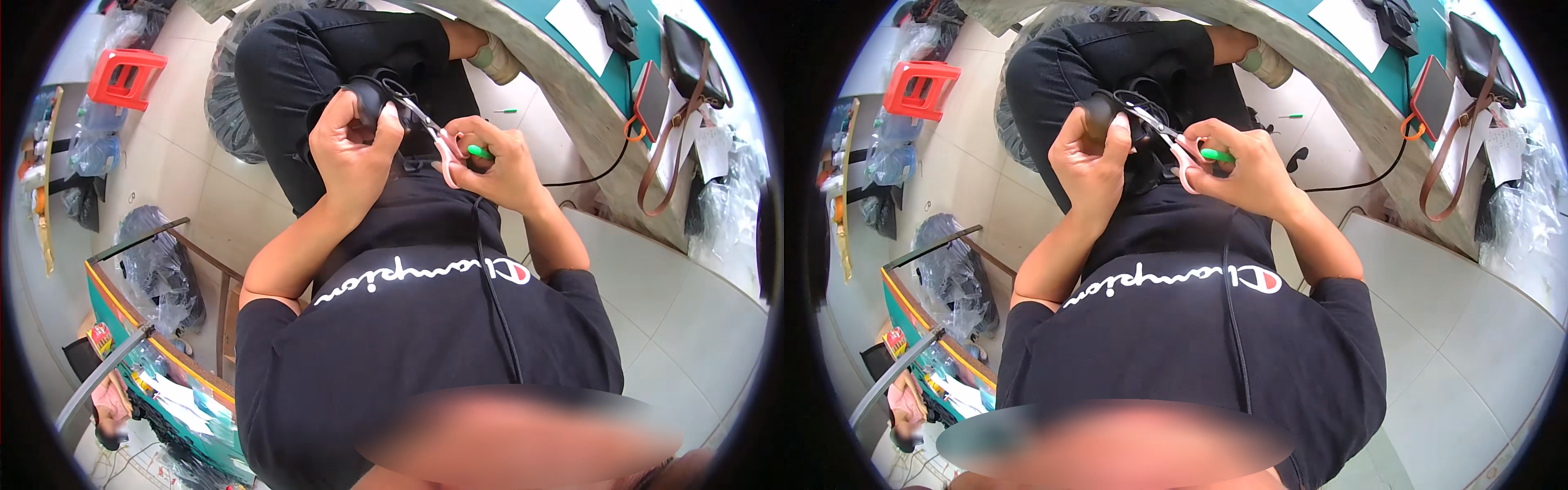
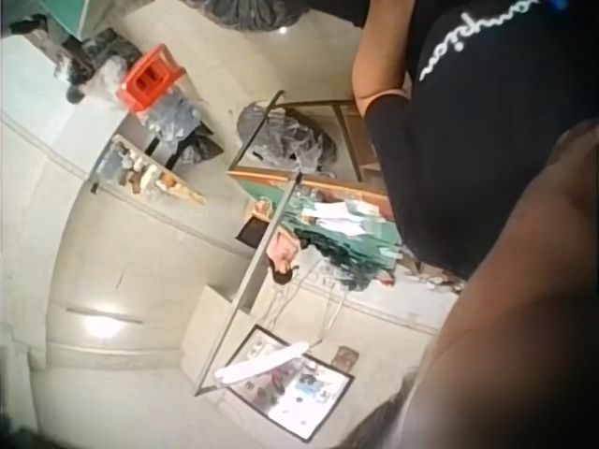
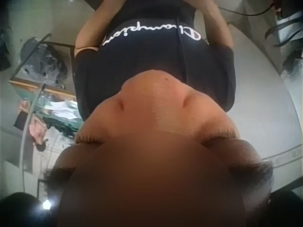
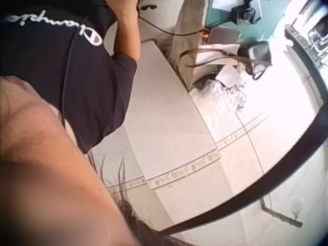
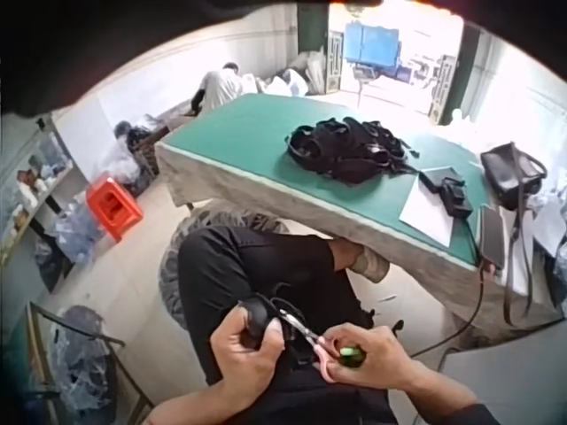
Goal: Cleaning and inspecting a pair of black goggles using a small pick tool.
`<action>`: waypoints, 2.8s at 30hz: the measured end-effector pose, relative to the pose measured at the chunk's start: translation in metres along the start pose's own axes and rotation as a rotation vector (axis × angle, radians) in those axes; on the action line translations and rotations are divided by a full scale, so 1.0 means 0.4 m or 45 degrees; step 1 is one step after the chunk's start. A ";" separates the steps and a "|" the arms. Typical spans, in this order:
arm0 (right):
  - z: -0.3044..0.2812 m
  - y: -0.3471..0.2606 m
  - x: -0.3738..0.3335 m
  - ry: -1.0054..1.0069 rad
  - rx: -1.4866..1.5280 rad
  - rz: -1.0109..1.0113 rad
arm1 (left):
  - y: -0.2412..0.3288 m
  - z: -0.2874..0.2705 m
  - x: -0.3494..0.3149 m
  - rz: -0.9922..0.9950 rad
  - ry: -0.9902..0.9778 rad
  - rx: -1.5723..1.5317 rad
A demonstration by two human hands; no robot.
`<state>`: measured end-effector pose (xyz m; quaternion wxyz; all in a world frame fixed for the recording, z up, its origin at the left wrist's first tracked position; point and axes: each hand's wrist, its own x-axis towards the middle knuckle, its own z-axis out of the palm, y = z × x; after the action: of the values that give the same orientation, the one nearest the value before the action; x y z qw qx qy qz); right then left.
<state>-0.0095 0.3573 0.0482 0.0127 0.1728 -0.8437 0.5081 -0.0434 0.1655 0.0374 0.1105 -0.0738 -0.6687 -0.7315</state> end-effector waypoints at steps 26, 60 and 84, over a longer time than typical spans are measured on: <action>0.030 -0.009 0.008 0.152 -0.167 -0.128 | -0.003 0.008 -0.014 0.124 -0.042 0.172; 0.011 0.003 -0.051 0.266 0.078 0.224 | 0.014 0.003 -0.011 0.568 -0.182 0.550; -0.456 0.170 0.131 0.613 -0.834 0.587 | 0.264 -0.382 0.088 -0.099 -0.525 -1.299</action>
<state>-0.1077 0.5288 0.0887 0.1488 -0.1550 -0.9491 0.2303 -0.0437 0.0028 0.1334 -0.0997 -0.2351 -0.2394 -0.9367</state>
